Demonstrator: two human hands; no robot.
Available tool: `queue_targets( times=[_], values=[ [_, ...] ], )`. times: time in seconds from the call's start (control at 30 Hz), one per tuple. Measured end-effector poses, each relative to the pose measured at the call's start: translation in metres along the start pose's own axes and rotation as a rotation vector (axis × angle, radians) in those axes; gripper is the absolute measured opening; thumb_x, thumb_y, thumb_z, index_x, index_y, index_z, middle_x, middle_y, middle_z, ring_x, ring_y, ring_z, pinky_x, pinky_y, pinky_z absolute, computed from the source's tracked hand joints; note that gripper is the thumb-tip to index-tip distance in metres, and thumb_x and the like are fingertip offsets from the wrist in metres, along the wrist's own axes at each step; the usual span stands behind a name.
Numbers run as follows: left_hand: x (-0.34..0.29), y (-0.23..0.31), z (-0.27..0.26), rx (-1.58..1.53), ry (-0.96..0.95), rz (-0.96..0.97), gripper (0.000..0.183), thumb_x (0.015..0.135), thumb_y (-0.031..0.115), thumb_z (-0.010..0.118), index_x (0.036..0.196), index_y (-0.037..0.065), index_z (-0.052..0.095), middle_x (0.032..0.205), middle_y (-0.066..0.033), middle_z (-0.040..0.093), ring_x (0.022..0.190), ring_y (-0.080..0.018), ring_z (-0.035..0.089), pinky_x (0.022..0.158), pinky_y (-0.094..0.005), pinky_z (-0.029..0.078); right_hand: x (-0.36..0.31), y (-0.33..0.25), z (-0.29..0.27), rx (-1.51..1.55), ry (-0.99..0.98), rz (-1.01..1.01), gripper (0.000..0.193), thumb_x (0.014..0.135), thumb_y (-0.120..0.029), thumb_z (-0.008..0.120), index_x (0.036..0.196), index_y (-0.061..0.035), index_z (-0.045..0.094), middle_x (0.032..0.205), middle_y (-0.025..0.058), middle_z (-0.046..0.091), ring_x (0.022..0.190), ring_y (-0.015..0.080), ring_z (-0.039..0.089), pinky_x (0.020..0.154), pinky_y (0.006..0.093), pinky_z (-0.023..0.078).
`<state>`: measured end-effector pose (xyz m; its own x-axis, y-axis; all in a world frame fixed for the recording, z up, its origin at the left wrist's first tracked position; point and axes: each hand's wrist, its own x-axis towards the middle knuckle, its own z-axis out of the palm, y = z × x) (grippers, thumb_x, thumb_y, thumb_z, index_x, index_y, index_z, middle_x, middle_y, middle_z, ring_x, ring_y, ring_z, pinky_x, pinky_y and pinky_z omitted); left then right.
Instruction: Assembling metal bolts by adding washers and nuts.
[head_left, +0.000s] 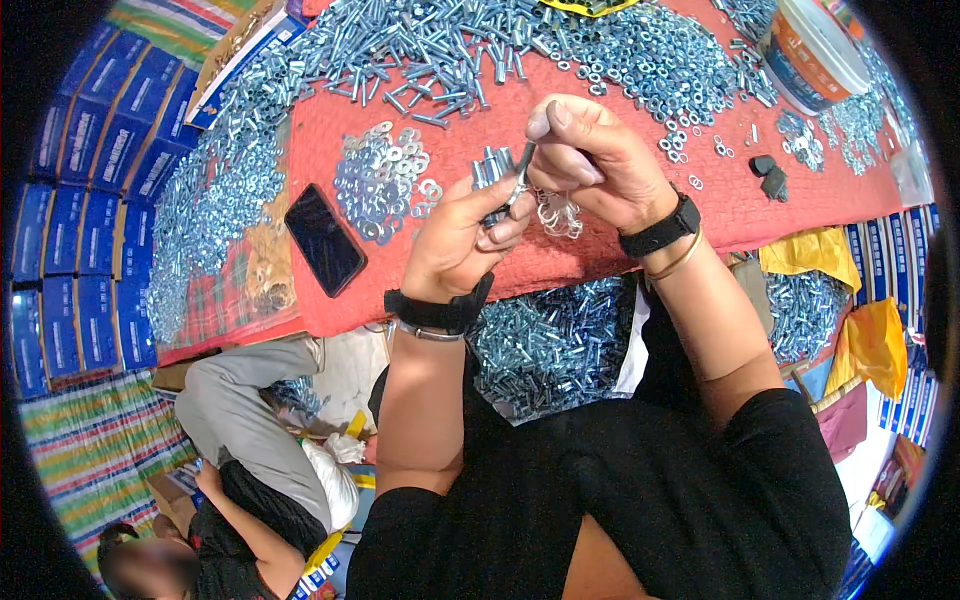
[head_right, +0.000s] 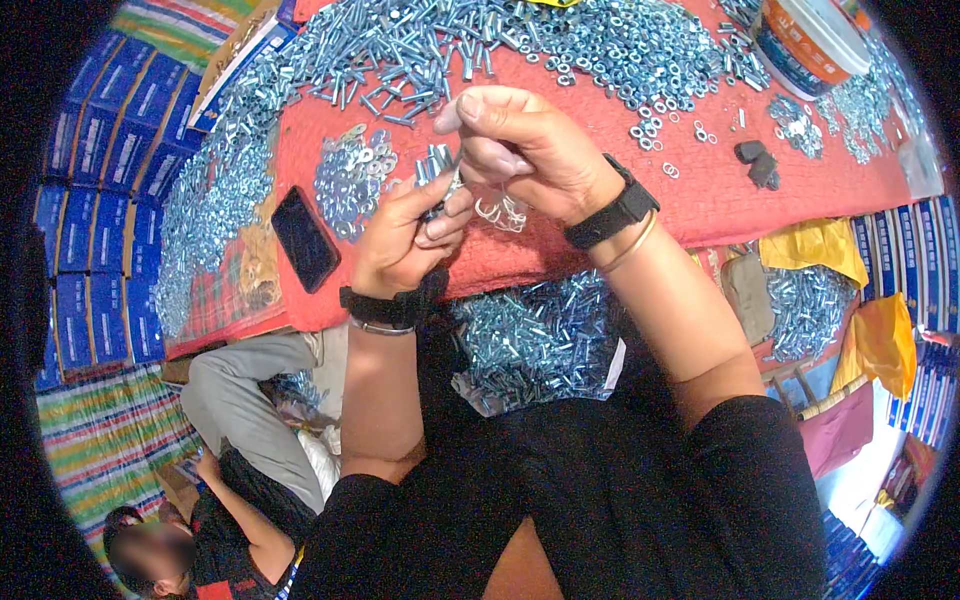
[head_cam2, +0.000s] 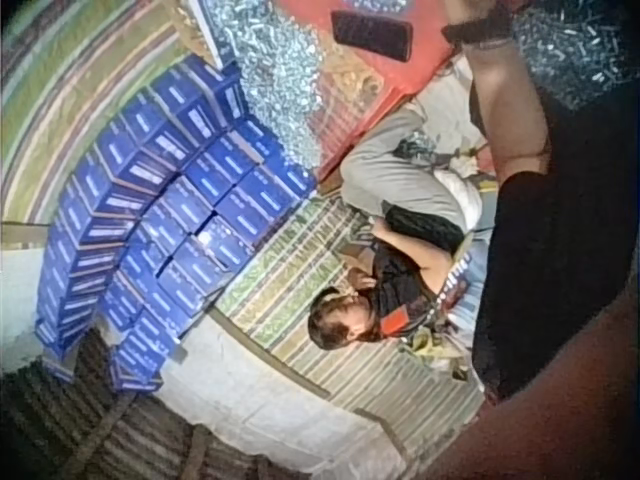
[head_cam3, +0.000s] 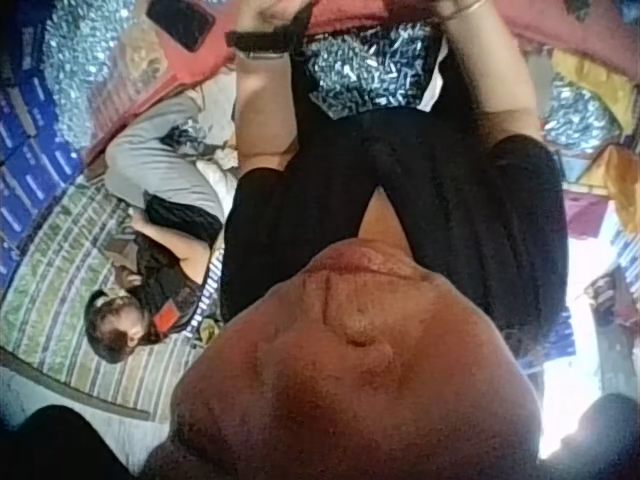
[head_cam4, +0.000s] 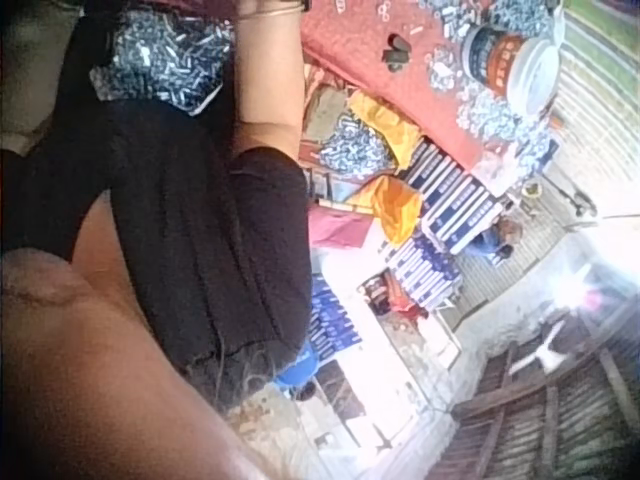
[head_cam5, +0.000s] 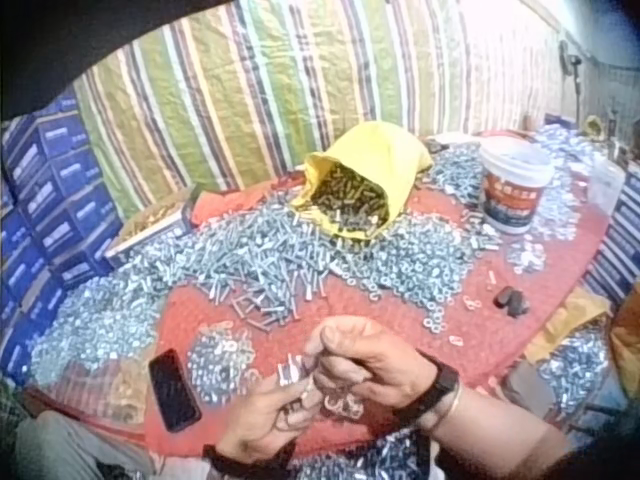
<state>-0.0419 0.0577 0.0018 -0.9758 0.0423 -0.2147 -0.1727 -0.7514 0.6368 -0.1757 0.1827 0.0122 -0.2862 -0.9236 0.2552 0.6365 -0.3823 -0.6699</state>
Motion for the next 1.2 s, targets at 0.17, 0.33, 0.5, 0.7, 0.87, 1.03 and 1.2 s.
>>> queue_targets(
  times=[0.17,0.33,0.5,0.7,0.87,1.03,1.2],
  values=[
    [-0.005,0.003,-0.003,-0.071,-0.005,0.007,0.013,0.094,0.013,0.049,0.097,0.001,0.050,0.072,-0.0034,0.051,0.047,-0.0027,0.037,0.039,-0.0140,0.027,0.000,0.000,0.002,0.014,0.049,0.038,0.025,0.094,-0.025,0.051,0.093,-0.0028,0.062,0.047,-0.0059,0.034,0.043,0.0044,0.026,0.047,0.0214,0.027],
    [-0.008,0.008,0.005,0.088,0.052,-0.036,0.018,0.096,0.017,0.045,0.084,0.003,0.045,0.064,0.0003,0.044,0.042,-0.0020,0.033,0.039,-0.0162,0.025,-0.001,-0.002,0.000,-0.031,0.035,0.067,0.025,0.094,-0.025,0.050,0.091,-0.0038,0.062,0.047,-0.0061,0.034,0.043,0.0049,0.026,0.048,0.0225,0.027],
    [-0.013,0.007,-0.002,0.063,0.031,-0.043,0.014,0.094,0.015,0.049,0.089,0.002,0.048,0.067,-0.0013,0.048,0.044,-0.0022,0.035,0.038,-0.0153,0.026,-0.003,-0.004,0.005,-0.064,0.016,0.114,0.025,0.094,-0.026,0.050,0.089,-0.0046,0.061,0.047,-0.0060,0.034,0.043,0.0051,0.026,0.049,0.0232,0.026],
    [-0.008,0.004,-0.009,0.088,0.036,-0.019,0.011,0.091,0.012,0.053,0.097,0.004,0.051,0.071,-0.0030,0.053,0.046,-0.0028,0.038,0.037,-0.0146,0.027,-0.006,0.002,0.001,-0.101,0.019,0.044,0.022,0.092,-0.023,0.054,0.094,-0.0025,0.062,0.051,-0.0080,0.037,0.044,0.0022,0.029,0.048,0.0193,0.027],
    [-0.010,0.006,0.002,0.427,0.319,0.176,0.013,0.090,0.013,0.055,0.097,0.003,0.053,0.070,-0.0016,0.055,0.048,-0.0048,0.042,0.040,-0.0165,0.029,-0.004,0.000,0.009,-0.173,0.112,0.042,0.025,0.092,-0.026,0.055,0.091,-0.0009,0.060,0.071,0.0033,0.059,0.060,0.0078,0.053,0.058,0.0211,0.042],
    [-0.009,0.009,0.008,0.427,0.268,0.167,0.012,0.090,0.014,0.056,0.094,0.002,0.055,0.071,-0.0011,0.056,0.051,-0.0050,0.044,0.041,-0.0158,0.030,-0.010,-0.012,-0.008,-0.141,-0.024,-0.056,0.027,0.090,-0.028,0.056,0.089,-0.0011,0.060,0.089,0.0103,0.062,0.078,0.0146,0.059,0.069,0.0247,0.046],
    [0.008,-0.003,0.009,0.350,0.236,0.214,0.013,0.091,0.014,0.055,0.085,0.003,0.056,0.070,-0.0032,0.058,0.053,-0.0069,0.049,0.043,-0.0173,0.034,-0.025,-0.021,-0.020,-0.084,-0.031,-0.136,0.023,0.092,-0.024,0.054,0.089,-0.0022,0.061,0.090,0.0094,0.063,0.084,0.0167,0.059,0.076,0.0274,0.047]
  ],
)
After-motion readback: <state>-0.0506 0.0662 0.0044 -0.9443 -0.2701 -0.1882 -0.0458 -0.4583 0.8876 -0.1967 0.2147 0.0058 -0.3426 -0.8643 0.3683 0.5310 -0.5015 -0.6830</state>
